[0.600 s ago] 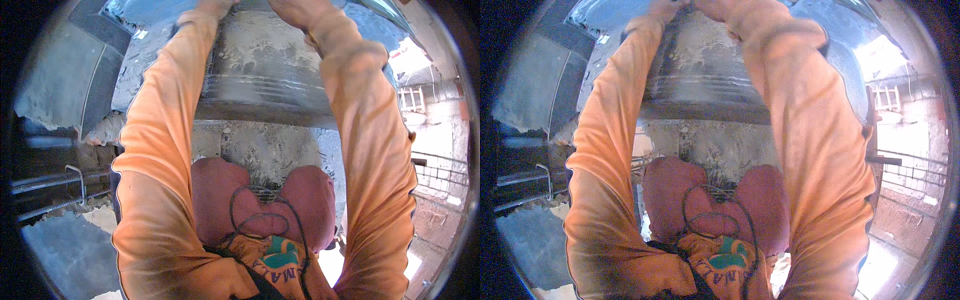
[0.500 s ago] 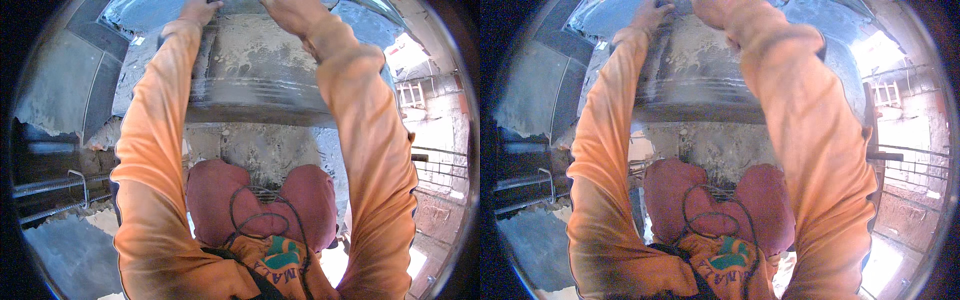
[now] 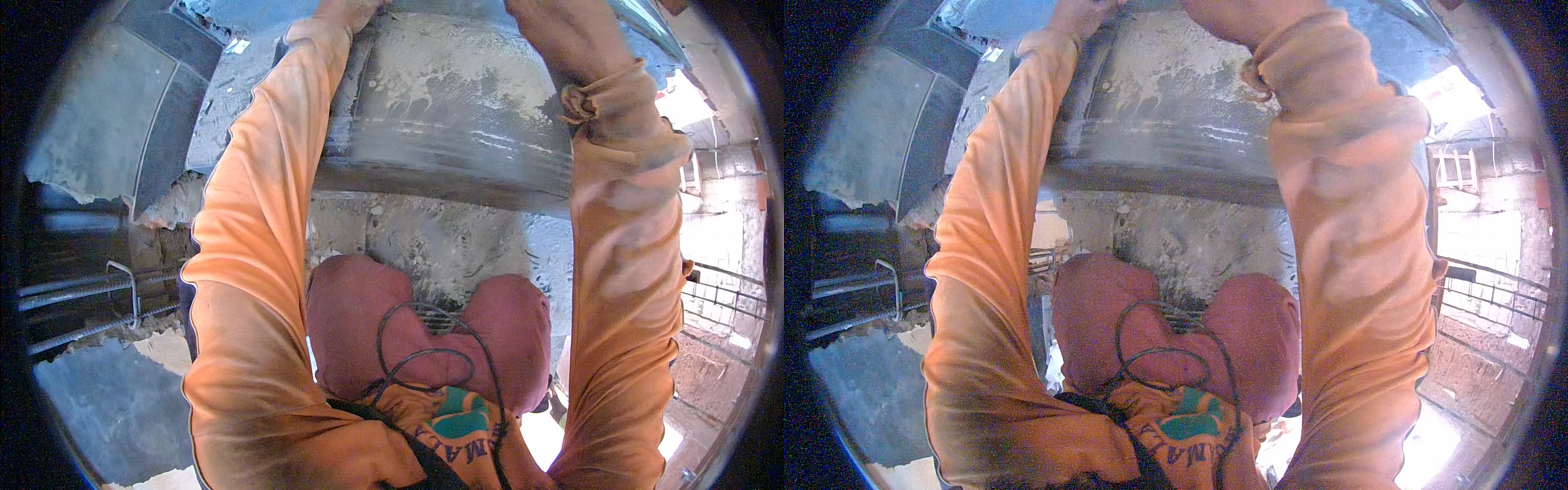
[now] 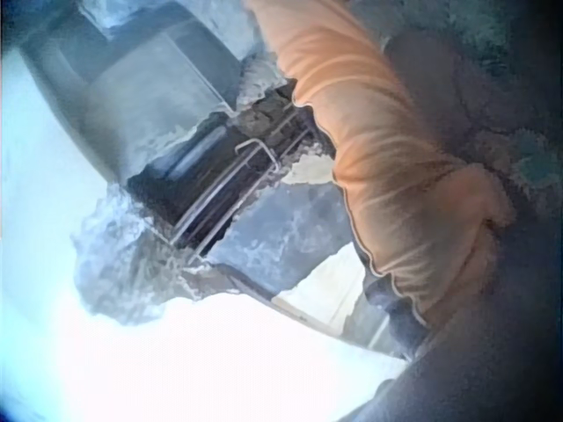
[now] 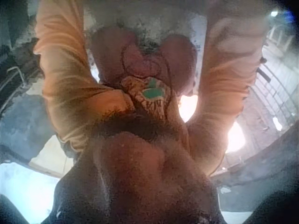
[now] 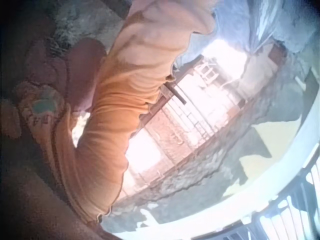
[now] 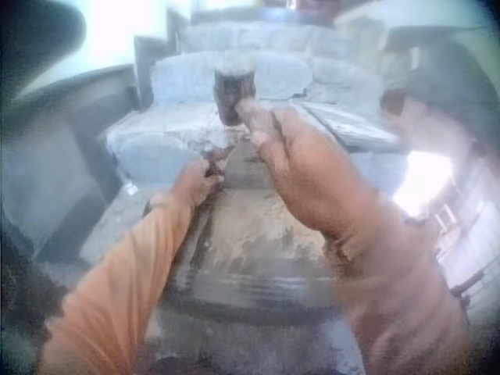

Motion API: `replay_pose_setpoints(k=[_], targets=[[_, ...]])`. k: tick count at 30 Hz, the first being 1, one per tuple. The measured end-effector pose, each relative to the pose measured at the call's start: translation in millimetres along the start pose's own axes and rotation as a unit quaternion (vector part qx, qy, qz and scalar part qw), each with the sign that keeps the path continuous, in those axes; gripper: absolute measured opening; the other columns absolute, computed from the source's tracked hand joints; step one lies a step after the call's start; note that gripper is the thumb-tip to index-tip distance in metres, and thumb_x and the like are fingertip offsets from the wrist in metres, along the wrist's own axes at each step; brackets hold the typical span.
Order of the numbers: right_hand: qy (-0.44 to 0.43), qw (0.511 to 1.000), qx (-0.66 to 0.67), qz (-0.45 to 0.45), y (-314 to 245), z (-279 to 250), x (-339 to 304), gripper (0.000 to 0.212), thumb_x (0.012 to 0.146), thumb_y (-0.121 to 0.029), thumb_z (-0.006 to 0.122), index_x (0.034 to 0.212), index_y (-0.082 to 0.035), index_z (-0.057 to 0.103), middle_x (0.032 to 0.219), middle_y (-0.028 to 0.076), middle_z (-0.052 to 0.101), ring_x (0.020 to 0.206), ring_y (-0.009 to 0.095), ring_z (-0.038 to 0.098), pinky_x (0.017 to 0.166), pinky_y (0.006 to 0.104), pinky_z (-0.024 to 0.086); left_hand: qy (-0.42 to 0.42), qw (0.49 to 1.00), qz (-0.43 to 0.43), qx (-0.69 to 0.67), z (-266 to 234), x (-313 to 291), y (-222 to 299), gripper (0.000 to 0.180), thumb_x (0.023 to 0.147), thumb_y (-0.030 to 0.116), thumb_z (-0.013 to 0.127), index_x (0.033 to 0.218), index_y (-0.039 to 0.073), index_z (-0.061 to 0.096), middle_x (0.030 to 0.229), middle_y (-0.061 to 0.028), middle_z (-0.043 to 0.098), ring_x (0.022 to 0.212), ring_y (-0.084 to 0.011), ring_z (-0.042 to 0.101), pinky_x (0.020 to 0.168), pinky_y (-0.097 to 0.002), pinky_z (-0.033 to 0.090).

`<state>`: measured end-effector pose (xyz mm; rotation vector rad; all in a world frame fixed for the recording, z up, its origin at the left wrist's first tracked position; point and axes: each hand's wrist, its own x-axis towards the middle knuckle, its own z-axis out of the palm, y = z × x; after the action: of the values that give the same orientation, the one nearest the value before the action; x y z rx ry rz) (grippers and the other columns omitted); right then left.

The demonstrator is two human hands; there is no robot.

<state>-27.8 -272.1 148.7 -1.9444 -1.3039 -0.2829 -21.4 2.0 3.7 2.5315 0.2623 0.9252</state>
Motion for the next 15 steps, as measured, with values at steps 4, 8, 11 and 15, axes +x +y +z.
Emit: replay_pose_setpoints(k=[4, 8, 11, 15], targets=[[-0.036, 0.996, 0.076, -0.023, -33, -22, -8, 0.039, 0.099, -0.034, 0.041, 0.103, 0.004, 0.051, 0.095, 0.02, 0.06, 0.094, 0.03, 0.059, 0.083, 0.0381, 0.046, -0.033, 0.985, 0.007, -0.17, 5, 0, 18, 0.025, 0.077, 0.005, 0.064, 0.102, 0.0, 0.062, 0.083, -0.0121, 0.065, 0.076, -0.0218, 0.056, 0.074, -0.0353, 0.045], [0.035, 0.986, 0.036, -0.158, 4, 8, 20, 0.038, 0.1, -0.029, 0.039, 0.11, 0.006, 0.051, 0.104, 0.022, 0.06, 0.101, 0.03, 0.057, 0.091, 0.0367, 0.045, -0.046, 0.987, -0.042, -0.145, -6, 0, 13, 0.028, 0.077, 0.004, 0.063, 0.104, 0.001, 0.062, 0.085, -0.0101, 0.066, 0.078, -0.0202, 0.056, 0.075, -0.0347, 0.045], [-0.037, 0.984, 0.081, -0.155, -5, -9, 5, 0.039, 0.1, -0.026, 0.037, 0.117, 0.007, 0.049, 0.114, 0.025, 0.057, 0.11, 0.034, 0.054, 0.098, 0.0383, 0.041, 0.007, 0.989, 0.038, -0.141, -3, -3, 3, 0.025, 0.077, 0.007, 0.064, 0.101, 0.001, 0.062, 0.085, -0.014, 0.066, 0.077, -0.0258, 0.059, 0.073, -0.0367, 0.046], [-0.065, 0.995, -0.064, 0.05, -1, 24, 0, 0.042, 0.1, -0.029, 0.035, 0.122, 0.005, 0.046, 0.12, 0.026, 0.054, 0.115, 0.037, 0.052, 0.101, 0.0412, 0.039, -0.009, 0.999, 0.013, -0.031, -2, 0, 17, 0.023, 0.078, 0.012, 0.065, 0.098, 0.001, 0.061, 0.089, -0.0196, 0.065, 0.083, -0.0356, 0.061, 0.074, -0.0397, 0.046]])
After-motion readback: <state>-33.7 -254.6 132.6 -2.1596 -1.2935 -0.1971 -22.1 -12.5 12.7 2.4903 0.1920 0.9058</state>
